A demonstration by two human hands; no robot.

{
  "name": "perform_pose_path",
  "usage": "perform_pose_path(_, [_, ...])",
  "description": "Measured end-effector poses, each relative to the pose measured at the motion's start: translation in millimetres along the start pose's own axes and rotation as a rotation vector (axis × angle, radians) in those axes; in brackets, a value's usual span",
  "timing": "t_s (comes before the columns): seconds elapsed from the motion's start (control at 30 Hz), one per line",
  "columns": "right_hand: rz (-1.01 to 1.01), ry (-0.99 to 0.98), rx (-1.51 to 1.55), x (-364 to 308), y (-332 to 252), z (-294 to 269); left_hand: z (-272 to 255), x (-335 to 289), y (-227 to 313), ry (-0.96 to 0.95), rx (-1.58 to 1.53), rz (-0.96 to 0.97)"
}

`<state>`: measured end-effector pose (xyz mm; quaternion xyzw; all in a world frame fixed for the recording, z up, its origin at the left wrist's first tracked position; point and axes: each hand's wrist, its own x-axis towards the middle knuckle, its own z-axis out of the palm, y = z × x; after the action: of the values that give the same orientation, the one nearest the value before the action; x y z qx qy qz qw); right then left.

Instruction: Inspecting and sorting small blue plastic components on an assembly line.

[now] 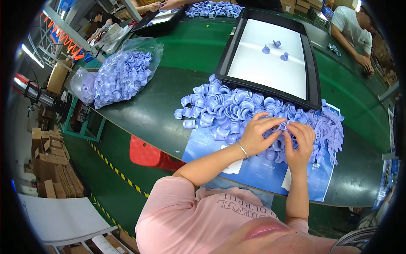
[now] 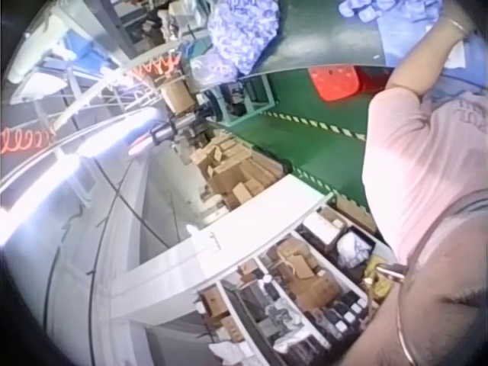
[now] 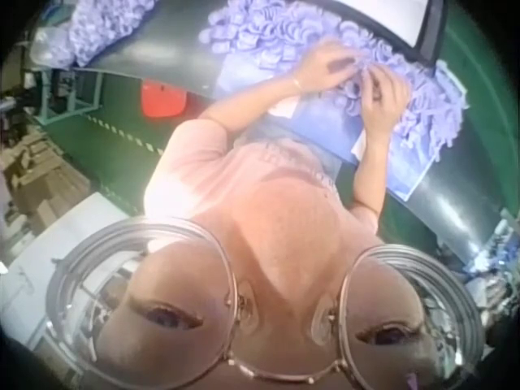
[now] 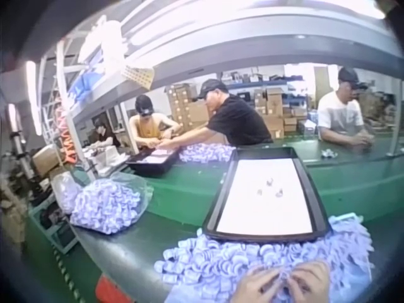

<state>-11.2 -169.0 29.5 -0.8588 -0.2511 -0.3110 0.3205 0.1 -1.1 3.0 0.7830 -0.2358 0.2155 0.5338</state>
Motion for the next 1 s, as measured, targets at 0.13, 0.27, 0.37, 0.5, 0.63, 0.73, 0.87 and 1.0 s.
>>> perform_pose_path(0.13, [-0.001,0.004,0.002,0.7,-0.2,-0.9,0.5,0.3,0.1,0.004,-0.005,0.014])
perform_pose_path(0.27, [0.015,-0.011,0.005,-0.3,1.3,-0.2,-0.3,0.7,0.5,0.007,0.005,0.020])
perform_pose_path(0.37, [0.009,-0.018,0.007,-0.4,2.4,1.0,-0.3,1.6,0.4,0.006,0.008,0.032])
perform_pose_path(0.5, [0.014,-0.004,-0.010,0.0,2.6,1.5,0.8,0.4,-0.7,-0.011,0.031,0.045])
perform_pose_path(0.63, [0.036,-0.009,-0.019,0.0,0.9,1.5,0.6,-0.9,-0.9,0.002,0.020,0.034])
perform_pose_path(0.73, [0.046,0.008,-0.011,-2.8,2.2,2.5,0.6,-1.4,-0.6,0.000,0.025,0.034])
perform_pose_path(0.87, [0.042,-0.001,0.013,-5.4,4.9,4.3,-1.3,-2.6,4.7,-0.032,-0.047,-0.090])
perform_pose_path(1.0, [0.032,-0.018,0.020,-5.5,4.4,4.5,1.3,-1.6,1.2,0.042,-0.048,-0.018])
